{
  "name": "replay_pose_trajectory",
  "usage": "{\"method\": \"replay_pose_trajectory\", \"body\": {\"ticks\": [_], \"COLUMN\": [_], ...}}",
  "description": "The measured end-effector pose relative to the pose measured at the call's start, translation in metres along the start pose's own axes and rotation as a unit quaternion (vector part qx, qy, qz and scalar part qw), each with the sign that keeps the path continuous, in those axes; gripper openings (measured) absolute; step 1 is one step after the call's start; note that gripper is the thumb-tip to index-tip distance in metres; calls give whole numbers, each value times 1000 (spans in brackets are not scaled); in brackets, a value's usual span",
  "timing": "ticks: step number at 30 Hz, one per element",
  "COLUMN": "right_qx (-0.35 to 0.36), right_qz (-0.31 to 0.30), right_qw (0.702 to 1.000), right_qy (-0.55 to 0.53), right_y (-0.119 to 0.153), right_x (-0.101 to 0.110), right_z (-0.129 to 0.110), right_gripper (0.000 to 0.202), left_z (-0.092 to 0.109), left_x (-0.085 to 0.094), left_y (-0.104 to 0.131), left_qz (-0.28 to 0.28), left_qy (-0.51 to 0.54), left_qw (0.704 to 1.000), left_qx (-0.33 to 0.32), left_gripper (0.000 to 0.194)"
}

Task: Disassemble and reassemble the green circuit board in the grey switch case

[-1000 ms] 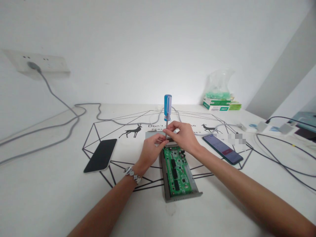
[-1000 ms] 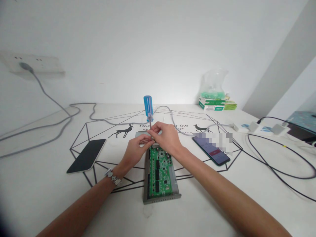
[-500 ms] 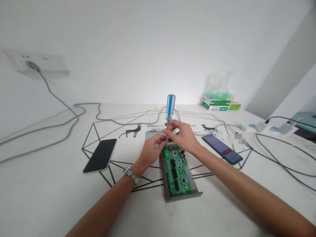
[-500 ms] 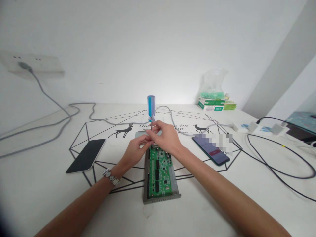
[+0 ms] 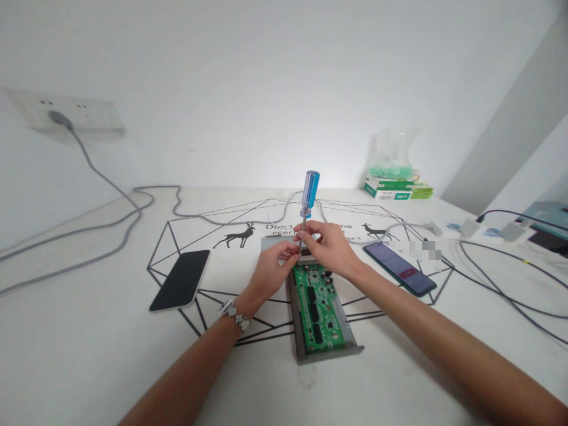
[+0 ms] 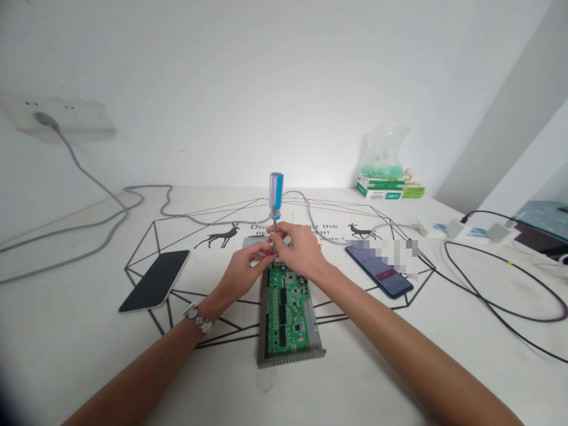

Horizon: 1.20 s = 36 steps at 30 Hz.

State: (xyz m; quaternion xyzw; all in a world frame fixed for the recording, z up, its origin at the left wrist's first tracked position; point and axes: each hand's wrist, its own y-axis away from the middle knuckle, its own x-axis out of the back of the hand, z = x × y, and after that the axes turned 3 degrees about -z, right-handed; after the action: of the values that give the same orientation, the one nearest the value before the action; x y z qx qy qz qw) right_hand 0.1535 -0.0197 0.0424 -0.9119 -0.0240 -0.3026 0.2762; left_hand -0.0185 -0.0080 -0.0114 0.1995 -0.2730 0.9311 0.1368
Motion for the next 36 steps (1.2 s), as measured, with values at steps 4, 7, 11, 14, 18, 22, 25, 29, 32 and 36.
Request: {"method": "replay_pose_trajectory", "body": {"ticks": [4,7,11,14,18,22,25,29,32,36], "right_qx": [-11,-8,2,-5,-6,-6,-29,-91,-132,-175], "right_qz": [24,21,10,-10,-28,-22,-12,-5,16,54], "right_qw": [999,999,1000,1000,999,1000,994,962,930,889], "right_qy": [28,33,20,20,37,4,-100,-259,-342,-420], "right_y": [2,2,4,7,9,10,14,30,48,67], "right_x": [-1,-1,-4,-8,-12,-9,-7,-6,-6,-6], "right_z": [0,3,8,10,10,10,10,11,11,11], "right_gripper": [14,14,13,13,15,18,20,27,34,41], "left_z": [3,6,16,26,32,26,22,28,36,45], "left_x": [-3,-1,15,30,39,37,37,41,42,43], "left_y": [1,1,0,0,1,3,4,7,9,9], "left_qz": [16,30,43,55,42,-6,-29,-87,-143,-196], "left_qy": [-12,-23,-71,-116,-146,-164,-187,-181,-146,-118], "left_qw": [1000,999,996,991,988,986,982,980,979,972], "left_qx": [2,12,33,38,38,20,2,-8,12,53], "left_gripper": [11,11,10,9,12,12,13,12,10,9]}}
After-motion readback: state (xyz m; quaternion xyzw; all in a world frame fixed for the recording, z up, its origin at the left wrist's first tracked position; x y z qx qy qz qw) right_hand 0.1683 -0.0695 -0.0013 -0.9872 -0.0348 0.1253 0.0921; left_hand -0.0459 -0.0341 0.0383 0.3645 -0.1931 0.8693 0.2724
